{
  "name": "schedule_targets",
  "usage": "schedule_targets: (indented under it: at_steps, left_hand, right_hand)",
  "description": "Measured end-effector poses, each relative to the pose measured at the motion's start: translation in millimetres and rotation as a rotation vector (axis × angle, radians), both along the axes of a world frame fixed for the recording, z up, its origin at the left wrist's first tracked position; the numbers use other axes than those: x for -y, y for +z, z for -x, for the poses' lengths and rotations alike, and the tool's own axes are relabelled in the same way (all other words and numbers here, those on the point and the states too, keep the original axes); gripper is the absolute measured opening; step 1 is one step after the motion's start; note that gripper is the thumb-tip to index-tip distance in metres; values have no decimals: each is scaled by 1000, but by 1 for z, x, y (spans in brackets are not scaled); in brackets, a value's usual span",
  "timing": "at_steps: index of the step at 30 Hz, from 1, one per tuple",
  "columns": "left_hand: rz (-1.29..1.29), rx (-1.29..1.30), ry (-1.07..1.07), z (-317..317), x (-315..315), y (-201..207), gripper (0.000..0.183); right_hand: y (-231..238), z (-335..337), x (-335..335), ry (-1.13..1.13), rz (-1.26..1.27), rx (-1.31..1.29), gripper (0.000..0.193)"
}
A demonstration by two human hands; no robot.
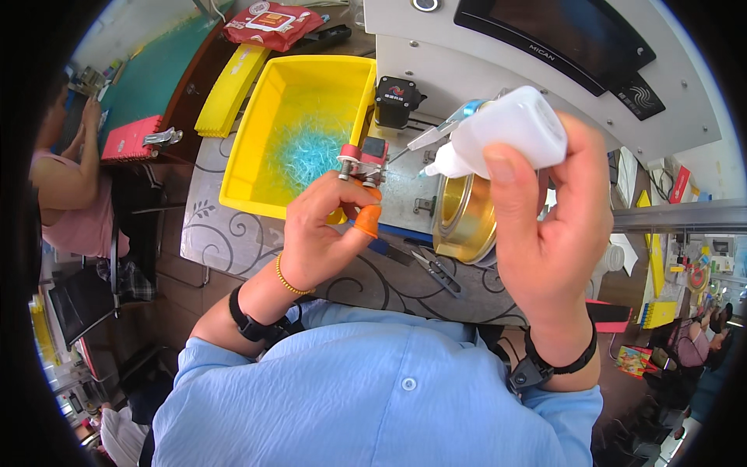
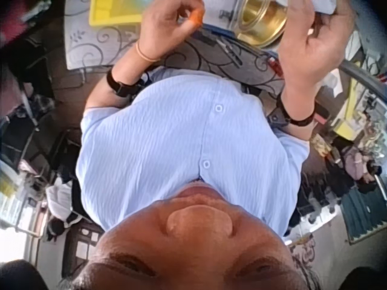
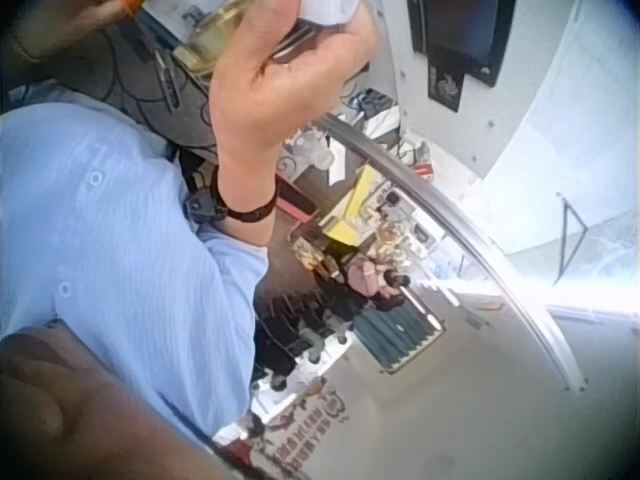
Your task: The person assembles small blue electronic components using a specialized assembly machine, applying glue from a bottle, and positioning the parts with tweezers.
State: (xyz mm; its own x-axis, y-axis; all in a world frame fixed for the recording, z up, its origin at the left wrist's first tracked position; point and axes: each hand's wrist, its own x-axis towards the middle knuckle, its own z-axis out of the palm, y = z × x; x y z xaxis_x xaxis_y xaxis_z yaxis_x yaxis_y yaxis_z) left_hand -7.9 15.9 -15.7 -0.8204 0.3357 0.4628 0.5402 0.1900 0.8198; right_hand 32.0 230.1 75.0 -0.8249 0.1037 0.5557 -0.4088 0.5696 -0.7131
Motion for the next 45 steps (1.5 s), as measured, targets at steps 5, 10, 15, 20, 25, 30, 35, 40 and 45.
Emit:
schedule_targets:
  at_steps: [5,10,15,20,25,30,35,40,45]
  left_hand:
    - [11,11,17,-2,-4,0,13]
    - [39,-4,36,0,-5,-2,14]
    - [-22,85,30,-5,3,-14,12]
    - [-13,107,52,-6,5,-14,10]
    - [-42,156,101,-5,-2,-12,10]
    - [119,40,-9,-3,3,-8,8]
    - [52,220,-4,-10,2,6,8]
    - [108,403,-27,-12,2,39,7]
    - [263,67,46,-9,3,57,10]
  right_hand:
    - [13,-44,-28,-195,-10,-183,54]
    - [23,-128,-126,-211,269,-295,62]
    - [3,-158,-180,-839,148,-498,38]
    - [-35,-144,-192,-1087,-45,-64,28]
    - [-40,-130,-187,-887,-224,-156,22]
    - [-43,-127,-99,-101,-226,84,18]
    - [-109,-92,-33,147,-434,328,24]
    - [-125,-82,-26,-58,-764,261,21]
    - [-128,-83,-26,-70,-803,293,14]
